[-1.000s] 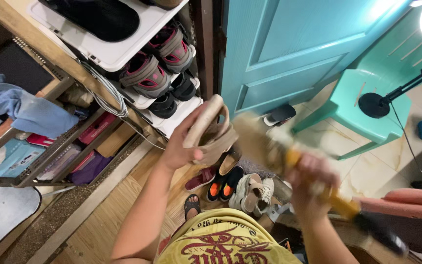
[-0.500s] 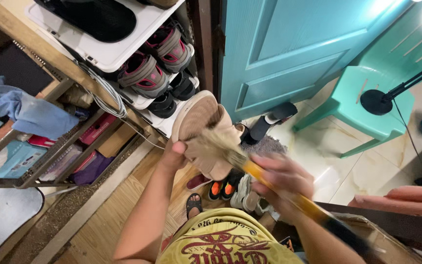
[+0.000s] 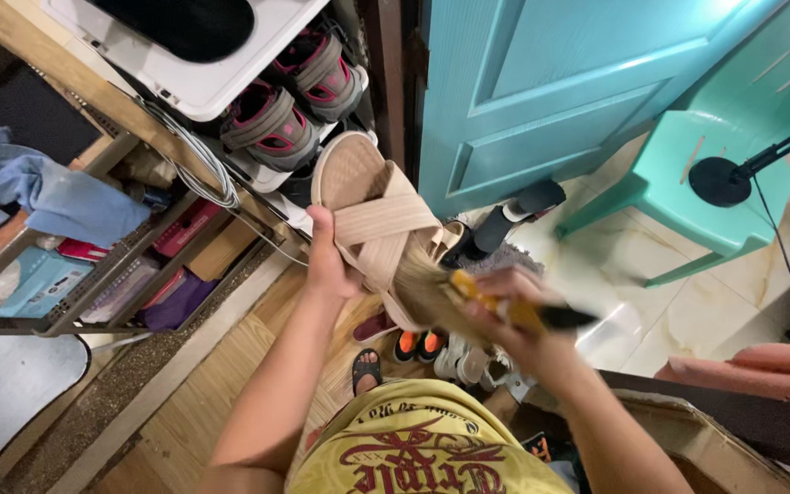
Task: The person uses a brush to clean several pairs of shoes, including hiking boots, sandals, and sneakers. They pick up each shoe, brush the exterior and sole, and then place them back on the floor or a nearby shelf.
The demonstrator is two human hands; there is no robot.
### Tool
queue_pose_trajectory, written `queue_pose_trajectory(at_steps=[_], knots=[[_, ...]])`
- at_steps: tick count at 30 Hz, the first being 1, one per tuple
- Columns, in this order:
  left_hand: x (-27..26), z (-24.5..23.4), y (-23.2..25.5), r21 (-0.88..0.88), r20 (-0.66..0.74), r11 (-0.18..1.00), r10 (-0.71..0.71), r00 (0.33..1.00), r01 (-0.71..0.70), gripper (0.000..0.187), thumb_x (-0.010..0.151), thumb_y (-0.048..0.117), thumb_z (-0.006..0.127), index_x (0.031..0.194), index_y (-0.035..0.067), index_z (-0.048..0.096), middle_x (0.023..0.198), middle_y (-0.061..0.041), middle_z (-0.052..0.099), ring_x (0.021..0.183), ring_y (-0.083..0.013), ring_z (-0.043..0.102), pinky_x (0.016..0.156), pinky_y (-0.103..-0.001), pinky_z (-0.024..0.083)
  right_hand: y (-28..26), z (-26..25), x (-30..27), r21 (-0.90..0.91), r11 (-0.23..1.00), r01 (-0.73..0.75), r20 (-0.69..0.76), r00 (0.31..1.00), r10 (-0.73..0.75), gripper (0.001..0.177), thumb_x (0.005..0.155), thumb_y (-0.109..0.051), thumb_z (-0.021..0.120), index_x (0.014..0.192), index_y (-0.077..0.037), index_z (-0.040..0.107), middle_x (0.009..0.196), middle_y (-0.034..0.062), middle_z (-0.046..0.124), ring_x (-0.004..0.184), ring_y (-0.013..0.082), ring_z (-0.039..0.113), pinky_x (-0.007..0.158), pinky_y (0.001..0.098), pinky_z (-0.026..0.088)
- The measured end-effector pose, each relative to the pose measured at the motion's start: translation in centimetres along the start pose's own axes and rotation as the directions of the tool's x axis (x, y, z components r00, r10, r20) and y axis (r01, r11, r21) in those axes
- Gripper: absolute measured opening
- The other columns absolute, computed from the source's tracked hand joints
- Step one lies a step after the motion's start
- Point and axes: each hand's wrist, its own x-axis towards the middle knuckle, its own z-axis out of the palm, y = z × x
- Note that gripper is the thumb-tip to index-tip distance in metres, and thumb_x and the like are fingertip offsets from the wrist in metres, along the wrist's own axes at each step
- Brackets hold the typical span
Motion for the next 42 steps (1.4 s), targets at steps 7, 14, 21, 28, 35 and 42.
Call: queue_pose_trajectory(at_steps=[7,14,21,28,35,42], knots=[[0.4,2.3,0.0,-0.011,-0.071,1.000,0.028,0.997,-0.029,0.098,0.082,0.078,0.047,0.151,0.009,0.040,0.147,-0.014,0.054,0.132,-0.0323,0.056,0.109,-0.050,0.048,-2.2,0.9,3.0,0.323,0.946,0.019,-0.279,0.957,0.076,0.025,0.095,-0.013,0.076,0.113,-0.004,0.061,0.120,0.0117,0.067,0.112,0.0218,0.065,0.100,0.0358,0.053],[0.2,2.3,1.8,-0.007,0.014,0.986,0.166,0.986,-0.166,0.095,0.093,0.074,0.047,0.155,0.002,0.037,0.148,-0.015,0.055,0.136,-0.0311,0.054,0.114,-0.048,0.047,-2.4,-1.9,3.2,-0.095,0.916,-0.391,0.064,0.915,0.397,0.026,0.080,-0.012,0.078,0.103,-0.010,0.067,0.102,0.0083,0.074,0.090,0.0187,0.073,0.077,0.0342,0.061],[0.4,2.3,-0.2,-0.020,0.089,0.997,0.070,0.994,-0.069,0.096,0.090,0.077,0.046,0.153,0.003,0.042,0.147,-0.015,0.056,0.132,-0.0316,0.056,0.113,-0.049,0.046,-2.5,0.3,4.0,-0.050,0.979,0.196,-0.155,0.967,-0.202,0.024,0.087,-0.009,0.079,0.104,-0.006,0.061,0.108,0.0105,0.070,0.099,0.0172,0.067,0.084,0.0342,0.055],[-0.1,1.8,0.0,0.010,0.167,0.997,0.074,0.983,-0.077,0.103,0.087,0.079,0.049,0.154,0.002,0.040,0.149,-0.016,0.054,0.135,-0.0320,0.055,0.113,-0.049,0.046,-2.7,-4.1,1.2,0.005,0.979,-0.205,-0.148,0.968,0.203,0.020,0.087,-0.012,0.079,0.102,-0.005,0.067,0.098,0.0092,0.072,0.082,0.0175,0.068,0.072,0.0323,0.056],[0.3,2.2,1.2,0.038,0.265,0.991,0.112,0.958,-0.127,0.106,0.086,0.079,0.055,0.156,0.000,0.038,0.151,-0.016,0.052,0.137,-0.0313,0.053,0.116,-0.049,0.045,-1.0,-1.1,2.9,0.025,0.980,0.196,0.049,0.979,-0.197,0.021,0.092,-0.022,0.077,0.098,-0.005,0.065,0.113,0.0106,0.074,0.085,0.0143,0.071,0.071,0.0277,0.060],[-0.8,4.2,2.2,0.351,0.345,0.894,0.154,0.926,-0.279,0.125,0.071,0.080,0.074,0.157,0.000,0.032,0.154,-0.014,0.048,0.141,-0.0299,0.049,0.119,-0.047,0.041,-3.9,-5.3,2.6,0.161,0.985,0.067,-0.238,0.971,-0.027,0.024,0.082,-0.013,0.078,0.101,-0.005,0.065,0.106,0.0105,0.072,0.092,0.0181,0.070,0.081,0.0327,0.058]])
